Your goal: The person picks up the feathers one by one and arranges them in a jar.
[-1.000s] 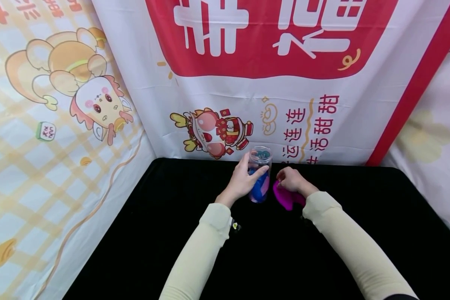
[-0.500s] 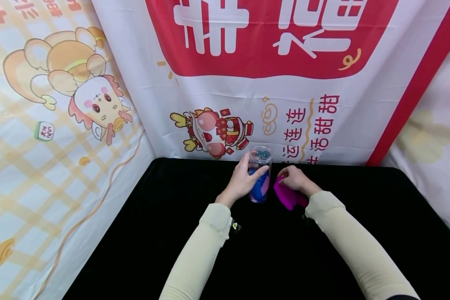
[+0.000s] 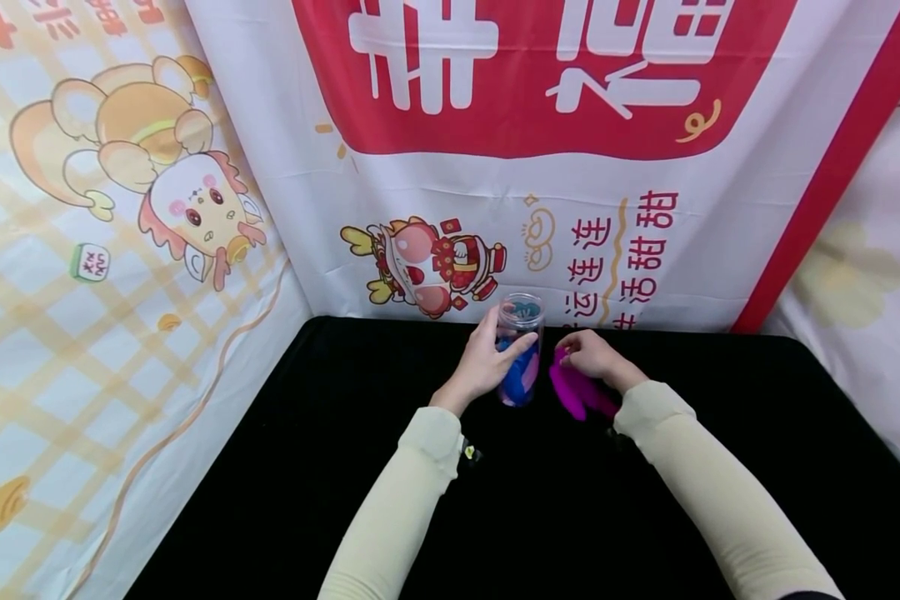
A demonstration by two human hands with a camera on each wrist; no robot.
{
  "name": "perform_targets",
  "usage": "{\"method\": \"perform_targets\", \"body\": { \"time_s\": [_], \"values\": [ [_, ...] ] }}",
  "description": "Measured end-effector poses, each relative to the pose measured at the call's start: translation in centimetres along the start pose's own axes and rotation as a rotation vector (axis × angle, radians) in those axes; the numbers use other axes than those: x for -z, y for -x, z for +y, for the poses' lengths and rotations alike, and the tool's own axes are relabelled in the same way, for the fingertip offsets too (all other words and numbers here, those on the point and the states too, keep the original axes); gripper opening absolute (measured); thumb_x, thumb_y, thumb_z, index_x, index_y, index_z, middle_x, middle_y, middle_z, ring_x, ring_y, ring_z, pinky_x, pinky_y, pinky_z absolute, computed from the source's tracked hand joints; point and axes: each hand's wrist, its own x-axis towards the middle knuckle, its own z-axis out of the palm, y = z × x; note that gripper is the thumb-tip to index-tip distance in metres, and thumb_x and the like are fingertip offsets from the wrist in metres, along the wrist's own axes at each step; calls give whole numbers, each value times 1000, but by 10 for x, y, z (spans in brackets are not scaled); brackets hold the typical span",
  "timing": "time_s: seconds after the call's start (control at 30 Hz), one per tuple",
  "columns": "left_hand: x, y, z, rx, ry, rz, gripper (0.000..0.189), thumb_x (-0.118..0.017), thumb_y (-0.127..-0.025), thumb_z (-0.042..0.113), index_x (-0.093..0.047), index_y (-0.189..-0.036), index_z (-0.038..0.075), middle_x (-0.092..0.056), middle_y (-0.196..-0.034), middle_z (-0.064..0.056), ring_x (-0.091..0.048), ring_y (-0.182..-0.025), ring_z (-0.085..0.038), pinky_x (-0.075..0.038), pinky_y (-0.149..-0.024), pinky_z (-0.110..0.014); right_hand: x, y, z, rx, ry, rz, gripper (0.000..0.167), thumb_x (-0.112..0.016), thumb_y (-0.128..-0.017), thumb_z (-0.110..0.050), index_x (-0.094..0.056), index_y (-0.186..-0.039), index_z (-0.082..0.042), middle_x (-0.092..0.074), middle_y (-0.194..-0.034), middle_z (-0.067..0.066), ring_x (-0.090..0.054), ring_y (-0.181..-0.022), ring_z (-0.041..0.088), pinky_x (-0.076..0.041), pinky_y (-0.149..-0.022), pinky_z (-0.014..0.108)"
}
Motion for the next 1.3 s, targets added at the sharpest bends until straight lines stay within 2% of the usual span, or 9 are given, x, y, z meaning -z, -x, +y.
{"method": "perform_targets", "body": {
  "time_s": [0.33, 0.6, 0.97, 1.3],
  "values": [
    [2, 1, 2, -26, -18, -12, 82, -62, -99, 55, -25, -162, 17, -47, -151, -11, -59, -128, -25, -50, -105, -42, 5, 3, 1, -32, -43, -20, 34, -61, -95, -3, -63, -127, 9, -70, -112, 18, -63, -98, 24, -50, -85, 34],
    [3, -1, 1, -40, -10, -9, 81, -62, -99, 54, -26, -161, 16, -43, -156, -11, -59, -128, -26, -49, -106, -45, 8, 4, 3, -2, -14, 21, 26, -63, -94, -3, -70, -117, 9, -73, -100, 14, -63, -90, 20, -50, -78, 30],
    [3, -1, -1, -42, -9, -13, 82, -60, -99, 58, -25, -161, 17, -40, -158, -5, -59, -128, -24, -48, -107, -45, 16, 9, -2, -24, 17, 50, 27, -66, -97, -10, -71, -118, 7, -71, -106, 15, -62, -96, 23, -50, -79, 32],
    [2, -2, 1, -56, 11, -22, 83, -60, -99, 58, -26, -160, 14, -43, -156, -9, -58, -129, -26, -48, -108, -48, 27, 15, -5, 16, 20, 98, 21, -68, -96, -8, -74, -110, 6, -74, -98, 12, -64, -90, 21, -50, -77, 30]
  ]
}}
